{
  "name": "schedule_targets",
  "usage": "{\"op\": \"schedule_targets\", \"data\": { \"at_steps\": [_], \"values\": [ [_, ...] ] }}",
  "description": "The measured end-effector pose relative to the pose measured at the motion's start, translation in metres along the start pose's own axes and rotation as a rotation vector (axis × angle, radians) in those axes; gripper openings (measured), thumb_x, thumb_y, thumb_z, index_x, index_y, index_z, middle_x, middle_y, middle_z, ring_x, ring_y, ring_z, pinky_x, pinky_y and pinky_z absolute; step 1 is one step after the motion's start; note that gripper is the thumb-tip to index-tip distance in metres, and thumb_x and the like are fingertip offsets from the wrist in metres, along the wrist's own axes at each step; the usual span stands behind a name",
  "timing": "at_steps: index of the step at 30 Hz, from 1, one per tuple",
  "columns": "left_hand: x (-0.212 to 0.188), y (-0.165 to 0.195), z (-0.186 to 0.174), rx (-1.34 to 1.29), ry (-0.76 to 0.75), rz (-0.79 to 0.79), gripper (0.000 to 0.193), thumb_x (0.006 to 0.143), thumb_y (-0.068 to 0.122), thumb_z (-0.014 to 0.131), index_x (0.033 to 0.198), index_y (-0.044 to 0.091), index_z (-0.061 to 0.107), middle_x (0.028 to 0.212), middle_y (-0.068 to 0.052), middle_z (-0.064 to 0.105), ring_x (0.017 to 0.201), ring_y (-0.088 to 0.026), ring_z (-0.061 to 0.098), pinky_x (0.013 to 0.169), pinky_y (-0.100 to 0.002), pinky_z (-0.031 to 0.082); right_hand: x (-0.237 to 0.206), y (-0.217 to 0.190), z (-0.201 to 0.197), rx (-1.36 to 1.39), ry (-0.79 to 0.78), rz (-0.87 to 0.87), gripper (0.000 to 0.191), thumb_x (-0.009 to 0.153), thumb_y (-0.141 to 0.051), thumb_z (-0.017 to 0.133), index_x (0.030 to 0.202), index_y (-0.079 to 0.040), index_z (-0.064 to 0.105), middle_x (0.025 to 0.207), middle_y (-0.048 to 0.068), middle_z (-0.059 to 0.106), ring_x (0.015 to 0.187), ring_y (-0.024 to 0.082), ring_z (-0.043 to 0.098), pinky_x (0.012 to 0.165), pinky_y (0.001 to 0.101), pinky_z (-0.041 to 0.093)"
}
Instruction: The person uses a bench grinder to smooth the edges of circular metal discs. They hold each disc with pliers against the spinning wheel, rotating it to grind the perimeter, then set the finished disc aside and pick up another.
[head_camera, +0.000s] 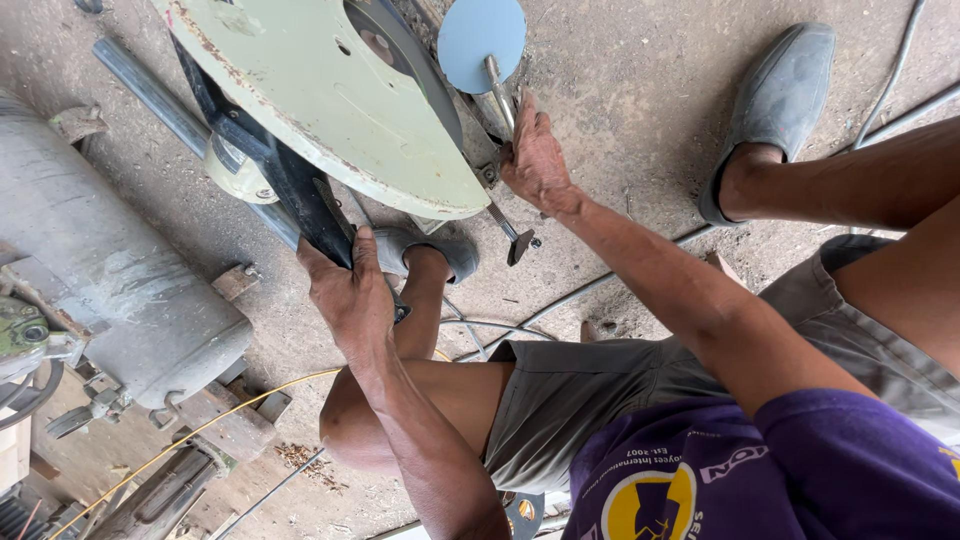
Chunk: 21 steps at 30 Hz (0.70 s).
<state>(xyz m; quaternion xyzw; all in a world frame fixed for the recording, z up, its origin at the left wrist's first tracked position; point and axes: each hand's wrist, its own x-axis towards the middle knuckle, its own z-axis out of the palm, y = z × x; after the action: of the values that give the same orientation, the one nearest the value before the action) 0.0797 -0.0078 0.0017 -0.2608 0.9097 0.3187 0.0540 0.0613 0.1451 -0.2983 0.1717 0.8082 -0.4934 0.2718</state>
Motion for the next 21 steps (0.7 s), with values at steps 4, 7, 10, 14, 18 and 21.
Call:
{"op": "schedule_targets", "data": {
  "at_steps": [4, 7, 10, 14, 18, 21],
  "values": [
    [0.005, -0.007, 0.0, 0.012, 0.001, -0.022, 0.072, 0.1, 0.021, 0.067, 0.154, -0.005, 0.027, 0.131, -0.03, 0.062, 0.122, -0.037, 0.065, 0.099, -0.042, 0.055, 0.006, 0.004, 0.028, -0.032, 0.144, -0.112, 0.1, 0.081, -0.005, 0.07, 0.156, 0.008, 0.004, 0.124, 0.032, 0.041, 0.086, 0.039, 0.062, 0.065, 0.042, 0.061],
    [0.007, -0.006, 0.0, -0.016, 0.002, -0.007, 0.071, 0.1, 0.02, 0.067, 0.154, -0.003, 0.028, 0.127, -0.029, 0.066, 0.116, -0.035, 0.069, 0.092, -0.041, 0.057, 0.003, 0.003, 0.034, -0.016, 0.17, -0.166, 0.1, 0.077, -0.003, 0.069, 0.156, 0.007, 0.008, 0.121, 0.031, 0.043, 0.09, 0.042, 0.064, 0.071, 0.0446, 0.061],
    [0.007, -0.004, -0.001, -0.01, -0.001, -0.053, 0.069, 0.098, 0.019, 0.066, 0.154, 0.0, 0.03, 0.121, -0.027, 0.069, 0.101, -0.033, 0.075, 0.078, -0.039, 0.059, -0.004, -0.001, 0.029, -0.033, 0.159, -0.169, 0.097, 0.08, 0.001, 0.067, 0.159, 0.004, 0.011, 0.12, 0.028, 0.046, 0.091, 0.041, 0.064, 0.074, 0.0454, 0.061],
    [0.006, 0.001, -0.003, -0.029, -0.014, -0.064, 0.067, 0.1, 0.02, 0.066, 0.153, 0.001, 0.032, 0.116, -0.024, 0.07, 0.091, -0.026, 0.076, 0.066, -0.033, 0.063, -0.015, -0.003, 0.012, -0.154, 0.143, -0.245, 0.102, 0.082, -0.003, 0.072, 0.159, 0.007, 0.006, 0.118, 0.029, 0.045, 0.082, 0.038, 0.064, 0.069, 0.0447, 0.061],
    [0.002, 0.006, -0.004, -0.037, -0.021, -0.108, 0.069, 0.098, 0.021, 0.064, 0.155, 0.002, 0.029, 0.11, -0.023, 0.071, 0.076, -0.022, 0.075, 0.054, -0.028, 0.06, -0.027, 0.0, -0.002, -0.248, 0.092, -0.259, 0.1, 0.087, -0.007, 0.072, 0.16, 0.006, 0.005, 0.119, 0.027, 0.046, 0.076, 0.029, 0.064, 0.057, 0.0359, 0.062],
    [-0.001, 0.008, -0.004, -0.071, -0.027, -0.122, 0.07, 0.098, 0.021, 0.064, 0.154, 0.0, 0.028, 0.109, -0.023, 0.071, 0.067, -0.021, 0.073, 0.047, -0.026, 0.058, -0.038, 0.007, -0.012, -0.326, 0.105, -0.313, 0.103, 0.083, -0.006, 0.073, 0.161, 0.004, 0.007, 0.118, 0.025, 0.047, 0.074, 0.027, 0.063, 0.055, 0.0326, 0.062]
  ]
}}
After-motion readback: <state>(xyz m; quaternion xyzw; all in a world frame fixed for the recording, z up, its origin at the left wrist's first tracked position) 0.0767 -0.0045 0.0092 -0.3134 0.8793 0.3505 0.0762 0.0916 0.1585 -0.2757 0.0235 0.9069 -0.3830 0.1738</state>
